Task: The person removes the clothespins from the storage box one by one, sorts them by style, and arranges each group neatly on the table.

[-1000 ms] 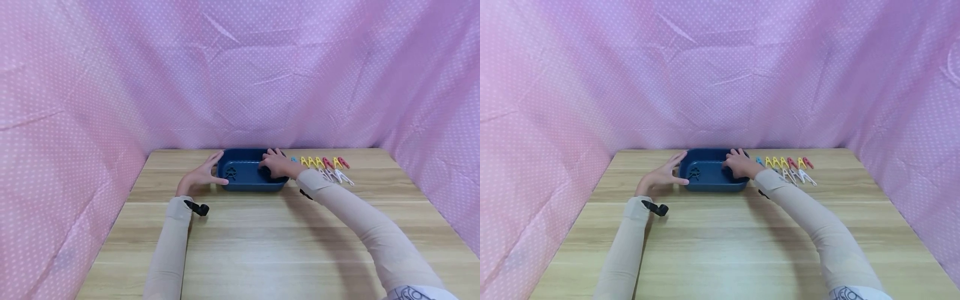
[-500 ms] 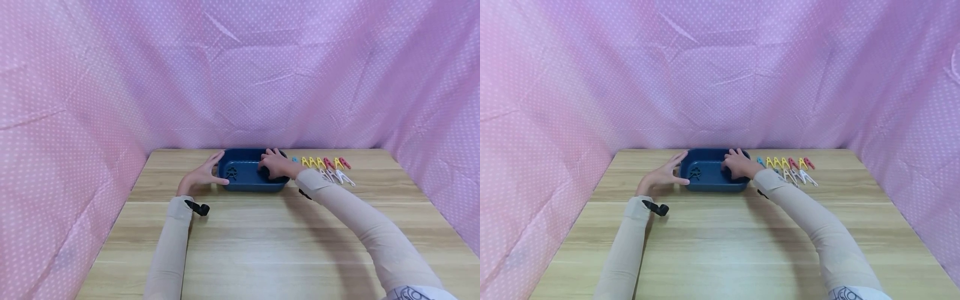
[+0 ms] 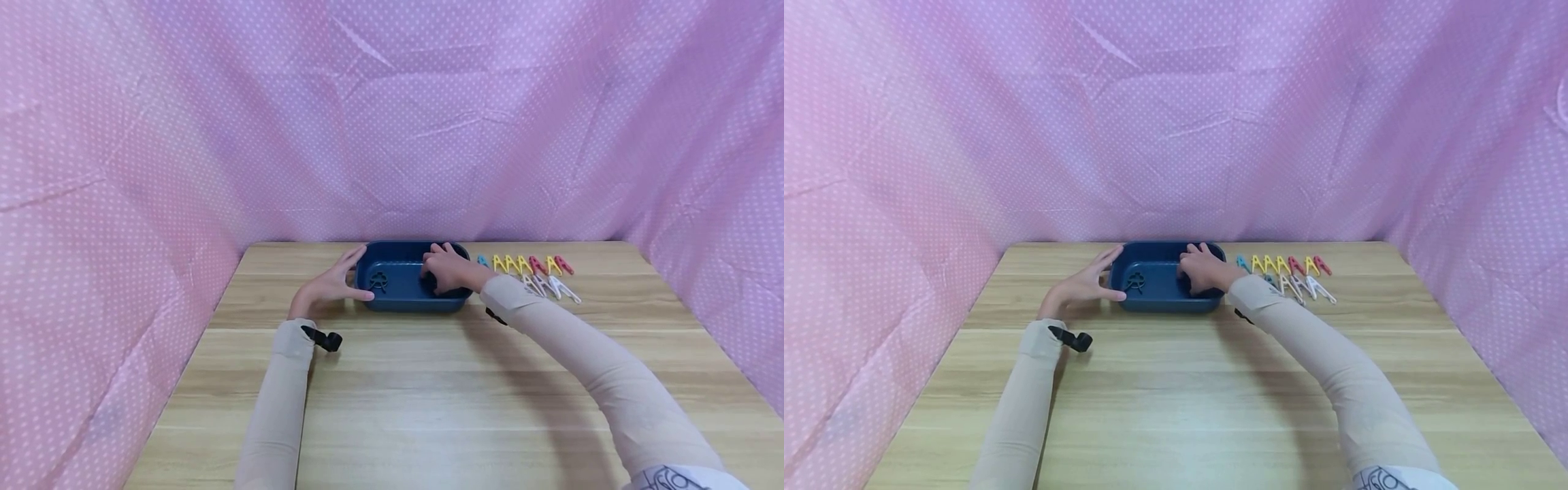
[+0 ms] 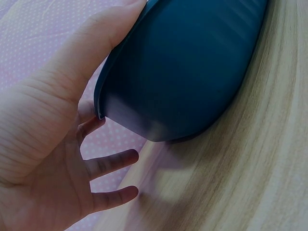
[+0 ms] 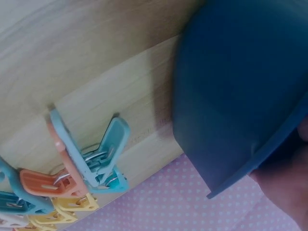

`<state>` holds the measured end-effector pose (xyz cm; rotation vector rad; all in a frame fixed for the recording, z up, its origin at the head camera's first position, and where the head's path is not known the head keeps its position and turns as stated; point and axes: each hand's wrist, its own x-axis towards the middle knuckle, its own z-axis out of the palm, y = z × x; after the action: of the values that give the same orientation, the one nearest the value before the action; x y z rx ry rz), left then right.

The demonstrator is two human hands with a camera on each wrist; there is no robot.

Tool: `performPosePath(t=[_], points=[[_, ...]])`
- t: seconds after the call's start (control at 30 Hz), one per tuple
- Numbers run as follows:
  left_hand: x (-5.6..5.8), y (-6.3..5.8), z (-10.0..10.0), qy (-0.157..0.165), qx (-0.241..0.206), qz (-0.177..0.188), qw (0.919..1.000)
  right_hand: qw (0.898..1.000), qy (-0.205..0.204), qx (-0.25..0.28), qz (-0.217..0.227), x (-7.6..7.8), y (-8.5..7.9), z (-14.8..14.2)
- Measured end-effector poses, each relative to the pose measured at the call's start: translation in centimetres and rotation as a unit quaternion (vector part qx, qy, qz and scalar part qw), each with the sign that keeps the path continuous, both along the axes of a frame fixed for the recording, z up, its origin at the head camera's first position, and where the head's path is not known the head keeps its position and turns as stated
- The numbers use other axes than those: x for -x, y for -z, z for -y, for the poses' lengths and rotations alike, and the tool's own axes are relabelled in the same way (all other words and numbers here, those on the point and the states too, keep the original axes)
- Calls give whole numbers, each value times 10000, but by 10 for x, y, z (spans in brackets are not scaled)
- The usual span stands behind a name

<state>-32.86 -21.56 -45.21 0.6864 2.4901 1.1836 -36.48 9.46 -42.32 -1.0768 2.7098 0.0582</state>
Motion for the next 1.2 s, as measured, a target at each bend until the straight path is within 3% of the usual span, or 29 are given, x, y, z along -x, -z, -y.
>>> performPosePath(t=[0.2, 0.43, 0.57, 0.67, 0.77, 0.93, 1.2], points=[[-1, -1, 0, 31, 47, -41, 10000, 9989, -61, -79, -455, -6, -8, -1], [1, -1, 0, 78, 67, -3, 9999, 9915, -239, -41, -1282, -18, -31, -15], [1, -1, 0, 85, 78, -46, 9999, 9895, -88, 284, -1414, -24, -42, -30], [1, -1, -2, 90, 60, -34, 9999, 9849, 5, 839, -1514, -29, -43, -44], [0, 0, -3, 97, 55, -17, 9999, 9724, 26, 1548, -1747, -37, -41, -61], [0, 0, -3, 123, 44, -56, 9999, 9366, 4, 2651, -2293, -47, -32, -87], [1, 0, -2, 102, 70, -56, 9999, 8932, 90, 3452, -2881, -57, -16, -123]])
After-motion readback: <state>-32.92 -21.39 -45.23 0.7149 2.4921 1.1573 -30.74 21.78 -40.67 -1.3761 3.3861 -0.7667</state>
